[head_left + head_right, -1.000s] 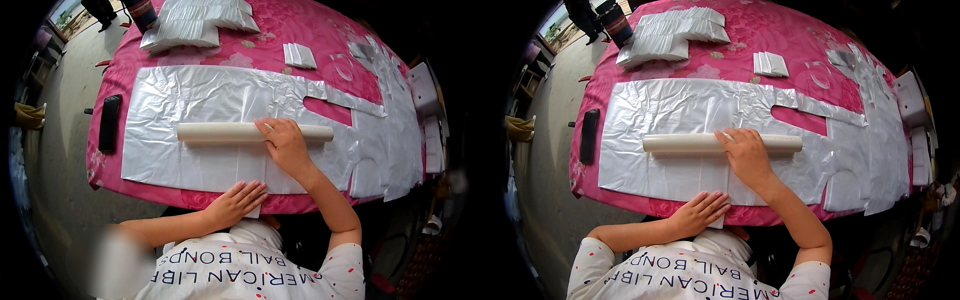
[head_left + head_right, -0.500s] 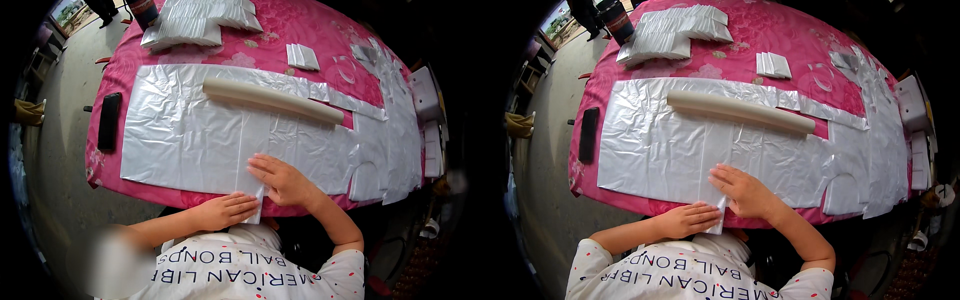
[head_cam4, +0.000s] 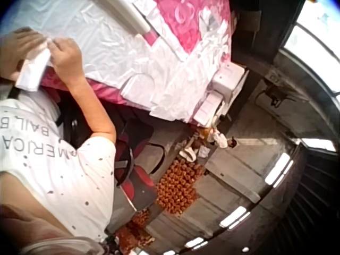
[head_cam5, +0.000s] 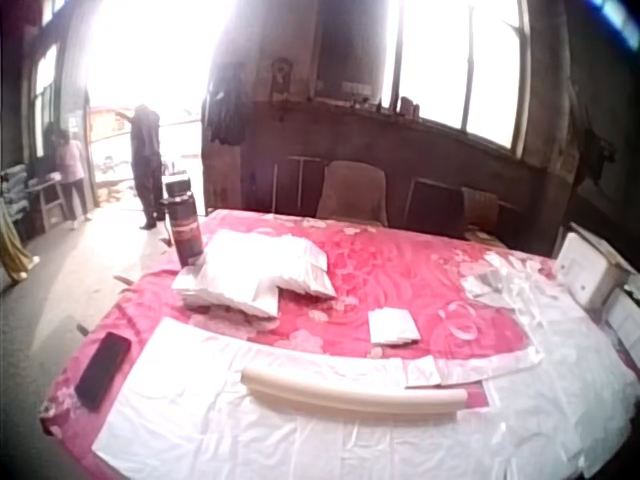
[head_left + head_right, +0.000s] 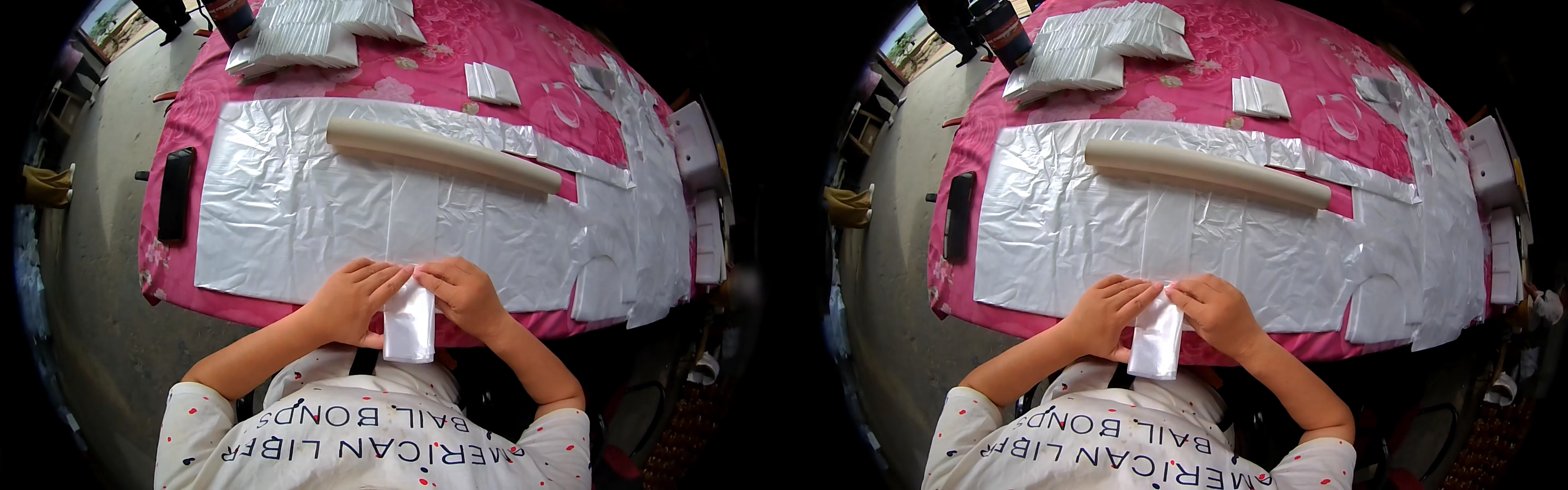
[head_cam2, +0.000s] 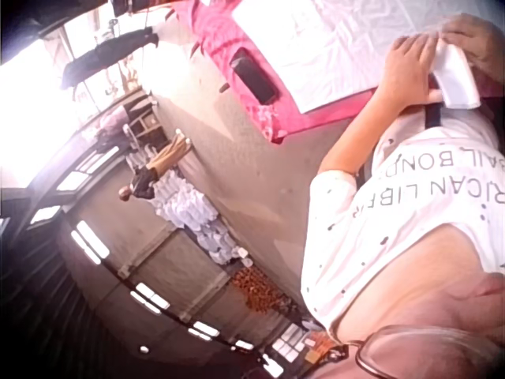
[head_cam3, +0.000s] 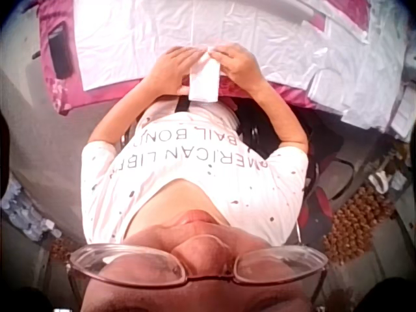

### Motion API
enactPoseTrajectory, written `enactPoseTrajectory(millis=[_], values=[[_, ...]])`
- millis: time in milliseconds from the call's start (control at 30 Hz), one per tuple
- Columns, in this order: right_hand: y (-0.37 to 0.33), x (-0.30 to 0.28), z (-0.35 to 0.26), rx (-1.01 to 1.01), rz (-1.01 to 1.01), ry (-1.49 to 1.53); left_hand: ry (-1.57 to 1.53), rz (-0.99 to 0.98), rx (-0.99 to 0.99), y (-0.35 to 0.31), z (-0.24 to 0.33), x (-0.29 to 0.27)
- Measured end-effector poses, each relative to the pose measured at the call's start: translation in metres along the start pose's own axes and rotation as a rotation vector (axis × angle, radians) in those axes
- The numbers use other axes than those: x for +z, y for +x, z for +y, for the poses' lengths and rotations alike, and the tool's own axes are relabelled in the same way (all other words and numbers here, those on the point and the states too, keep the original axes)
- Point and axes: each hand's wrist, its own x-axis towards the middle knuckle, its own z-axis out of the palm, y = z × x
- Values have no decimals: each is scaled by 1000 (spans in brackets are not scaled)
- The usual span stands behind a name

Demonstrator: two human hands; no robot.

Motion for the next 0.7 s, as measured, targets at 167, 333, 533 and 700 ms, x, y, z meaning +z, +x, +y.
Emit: enactPoseTrajectory(millis=[167, 333, 533, 700], values=[[17, -7, 2, 369, 18, 374, -476, 144, -315, 6, -6, 2], [48, -18, 14, 930, -248, 610, -60, 239, -238, 12, 0, 5], [55, -16, 23, 1001, -317, 712, 219, -61, -271, 19, 13, 27], [51, -14, 16, 954, -257, 591, 267, -47, -292, 22, 14, 30]])
